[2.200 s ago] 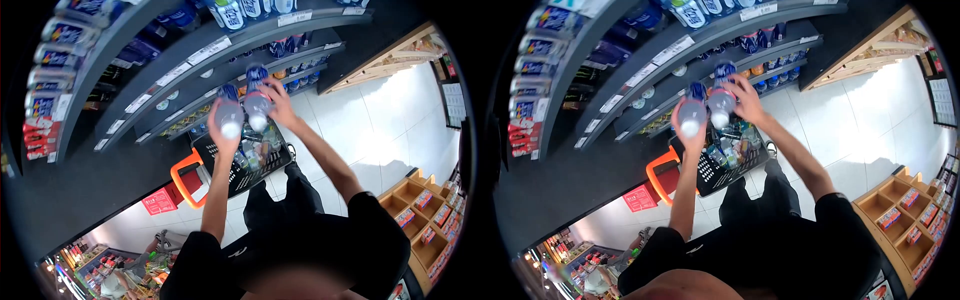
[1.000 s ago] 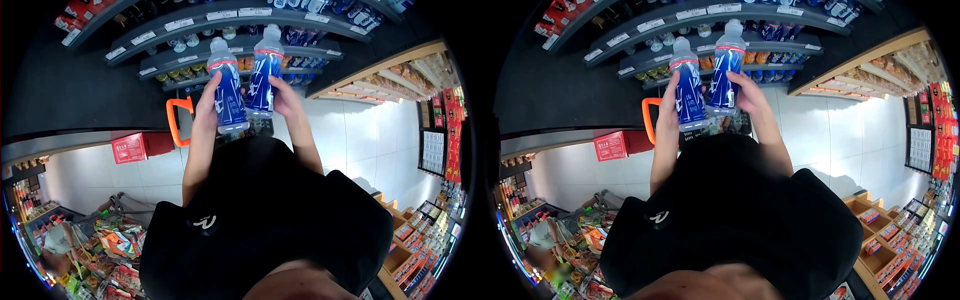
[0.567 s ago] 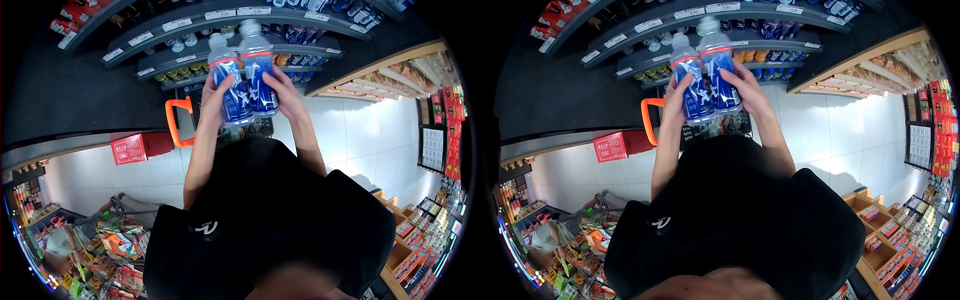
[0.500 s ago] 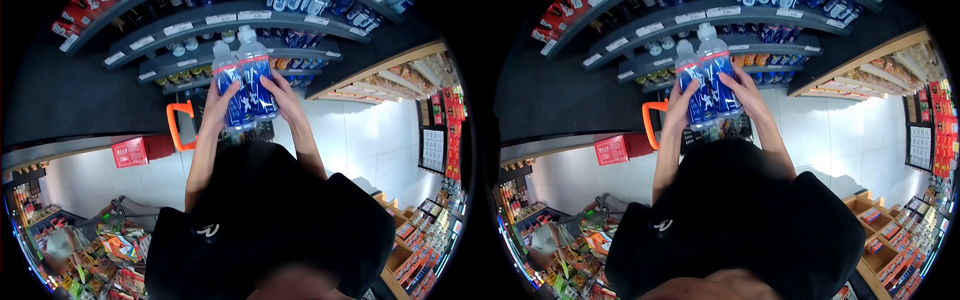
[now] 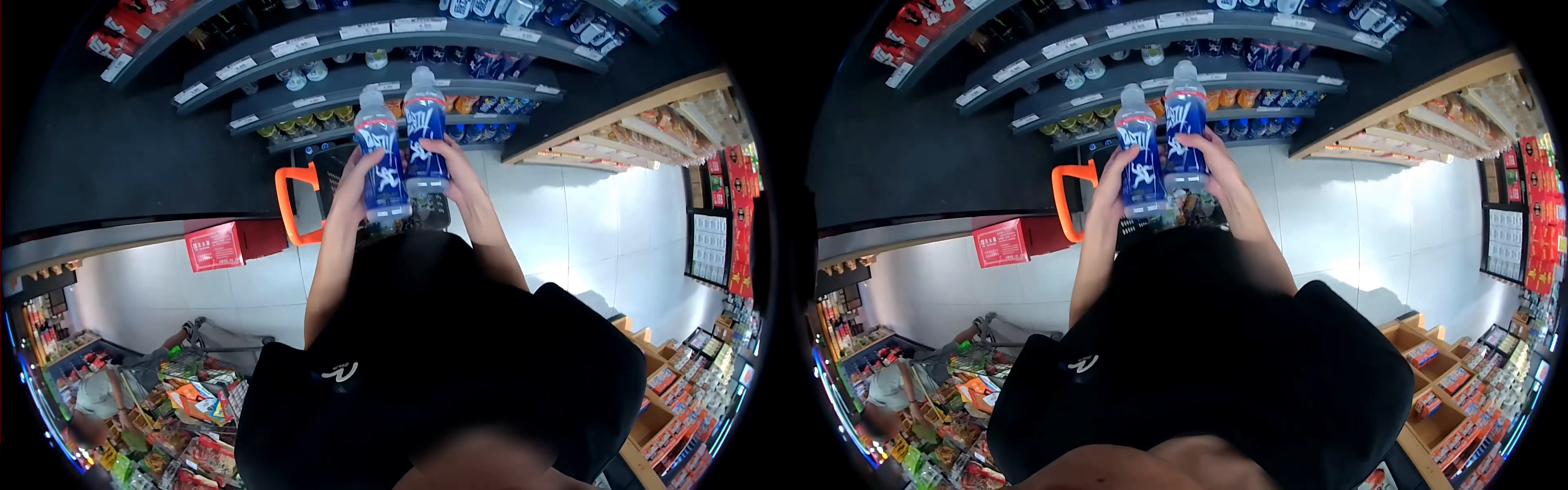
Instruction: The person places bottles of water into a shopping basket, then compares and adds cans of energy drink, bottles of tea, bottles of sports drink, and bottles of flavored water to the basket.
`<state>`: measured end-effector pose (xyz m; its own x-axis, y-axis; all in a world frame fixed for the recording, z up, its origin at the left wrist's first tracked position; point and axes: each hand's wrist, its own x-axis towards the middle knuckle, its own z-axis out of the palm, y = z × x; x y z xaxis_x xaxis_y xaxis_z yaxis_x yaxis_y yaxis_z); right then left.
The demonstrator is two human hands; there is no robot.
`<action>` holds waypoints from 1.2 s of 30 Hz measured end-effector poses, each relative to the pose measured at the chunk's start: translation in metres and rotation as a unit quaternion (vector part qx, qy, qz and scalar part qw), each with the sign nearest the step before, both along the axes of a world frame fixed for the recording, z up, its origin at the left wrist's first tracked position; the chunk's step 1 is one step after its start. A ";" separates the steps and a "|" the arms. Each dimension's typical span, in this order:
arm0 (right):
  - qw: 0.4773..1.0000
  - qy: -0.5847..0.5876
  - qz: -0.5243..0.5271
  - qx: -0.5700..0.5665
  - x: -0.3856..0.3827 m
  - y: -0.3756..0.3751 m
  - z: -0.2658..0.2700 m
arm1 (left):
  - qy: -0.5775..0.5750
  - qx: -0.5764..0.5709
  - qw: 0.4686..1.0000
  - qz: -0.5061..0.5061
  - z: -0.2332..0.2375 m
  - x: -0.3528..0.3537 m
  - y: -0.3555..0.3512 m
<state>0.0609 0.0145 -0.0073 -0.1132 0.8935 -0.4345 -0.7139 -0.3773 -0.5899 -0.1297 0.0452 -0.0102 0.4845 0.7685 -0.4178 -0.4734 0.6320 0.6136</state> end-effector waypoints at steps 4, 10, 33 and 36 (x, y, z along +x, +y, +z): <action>0.986 -0.161 -0.026 0.044 -0.003 0.004 -0.018 | 0.071 0.029 0.996 0.043 -0.024 0.003 -0.001; 0.899 -0.412 -0.050 0.140 -0.016 0.001 -0.006 | 0.009 -0.063 0.998 0.018 -0.031 0.003 -0.003; 0.877 -0.457 0.002 0.147 -0.010 0.012 0.004 | -0.058 0.007 0.998 -0.029 -0.021 -0.008 0.028; 0.898 -0.414 0.022 0.145 -0.010 0.008 0.011 | 0.127 0.082 0.988 0.020 -0.025 -0.007 0.026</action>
